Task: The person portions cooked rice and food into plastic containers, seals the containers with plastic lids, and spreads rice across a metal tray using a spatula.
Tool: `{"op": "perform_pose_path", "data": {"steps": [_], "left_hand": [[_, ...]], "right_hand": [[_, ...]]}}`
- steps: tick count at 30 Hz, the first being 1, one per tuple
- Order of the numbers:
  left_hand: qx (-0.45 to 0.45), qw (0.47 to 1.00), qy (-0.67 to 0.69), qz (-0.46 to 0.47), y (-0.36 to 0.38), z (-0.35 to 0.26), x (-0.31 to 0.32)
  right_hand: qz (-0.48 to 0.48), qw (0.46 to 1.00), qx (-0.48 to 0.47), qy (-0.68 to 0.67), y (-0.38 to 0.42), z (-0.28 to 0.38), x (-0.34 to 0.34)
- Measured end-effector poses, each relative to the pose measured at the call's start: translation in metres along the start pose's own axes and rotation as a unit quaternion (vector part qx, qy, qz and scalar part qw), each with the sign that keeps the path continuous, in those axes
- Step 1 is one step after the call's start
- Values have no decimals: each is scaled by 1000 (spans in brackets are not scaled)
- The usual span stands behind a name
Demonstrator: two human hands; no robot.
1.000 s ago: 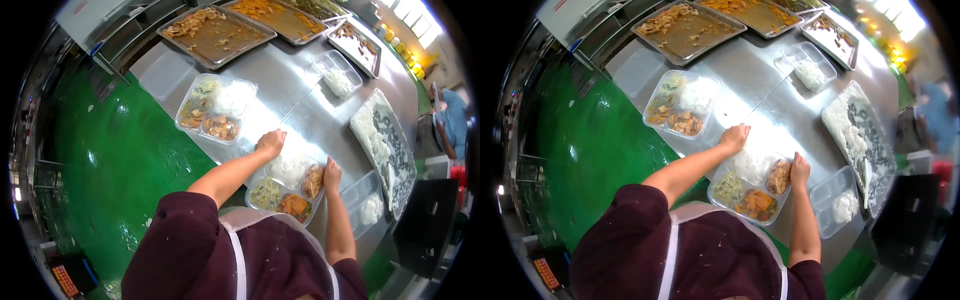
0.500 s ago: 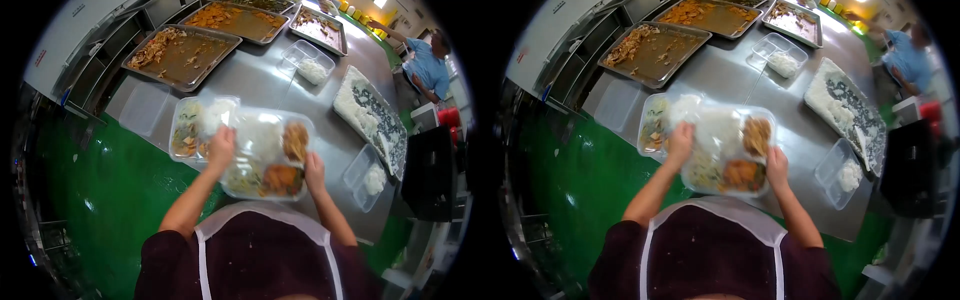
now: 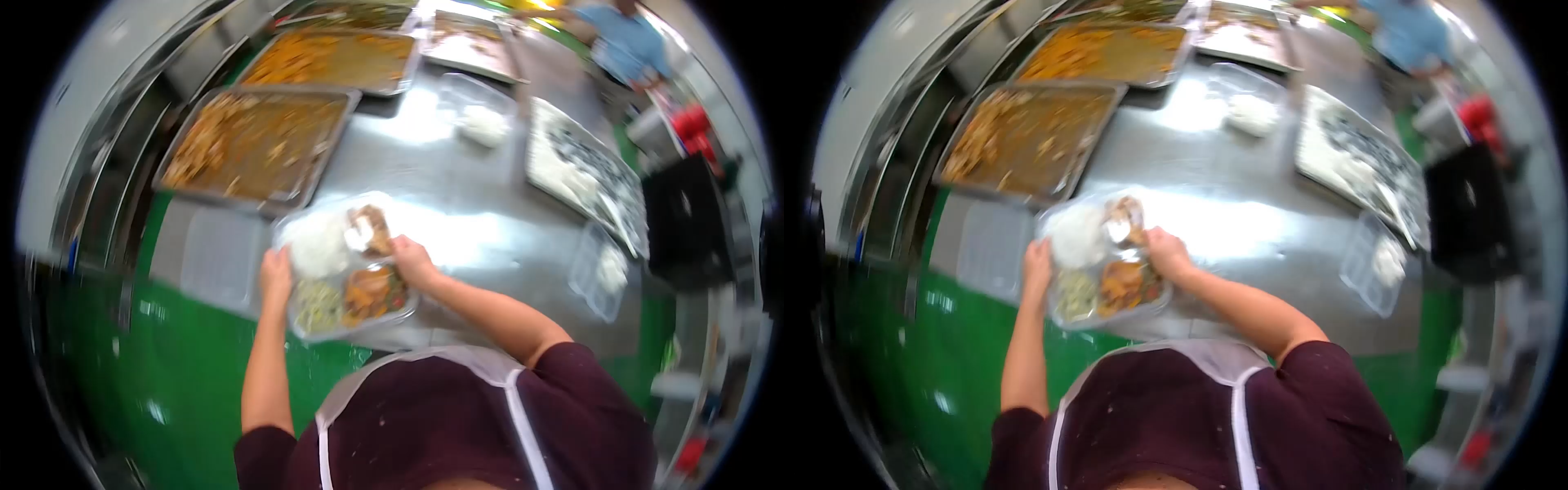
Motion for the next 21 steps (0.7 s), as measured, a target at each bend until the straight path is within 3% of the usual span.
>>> {"op": "perform_pose_path", "data": {"steps": [3,5,7,9,13,15,17,18,19,20,21], "left_hand": [[121,984,-91,-96,1,-39,-21],[183,975,-48,-118,-3,-85,-30],[227,968,60,-91,-12,-113,-20],[240,965,86,-66,-11,-142,-6],[257,954,149,45,-5,-178,41],[258,945,179,92,10,-205,79],[282,942,132,122,41,-246,109],[295,936,140,129,59,-264,124],[281,930,147,186,77,-271,150],[284,918,188,204,81,-261,190],[255,936,68,233,111,-279,206]], "right_hand": [[47,997,66,-11,13,14,-17],[-4,1000,-5,-16,20,21,-44],[-70,997,-24,-2,37,3,-85],[-101,994,-33,12,46,-12,-121],[-306,952,14,-7,79,-89,-231],[-432,899,26,67,116,-128,-308],[-548,819,31,165,153,-159,-386],[-573,751,77,318,165,-161,-425],[-614,713,113,319,189,-195,-455],[-572,750,203,263,186,-221,-487],[-544,769,243,232,189,-322,-517]]}}
Point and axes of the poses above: each hand's wrist, its own y-axis away from the middle knuckle, its own x-axis out of the palm, z = x × y, the point moved 7 cm from there along -y, towards the middle knuckle, and after that the axes turned 6 degrees about -z, right-handed, at the moved point
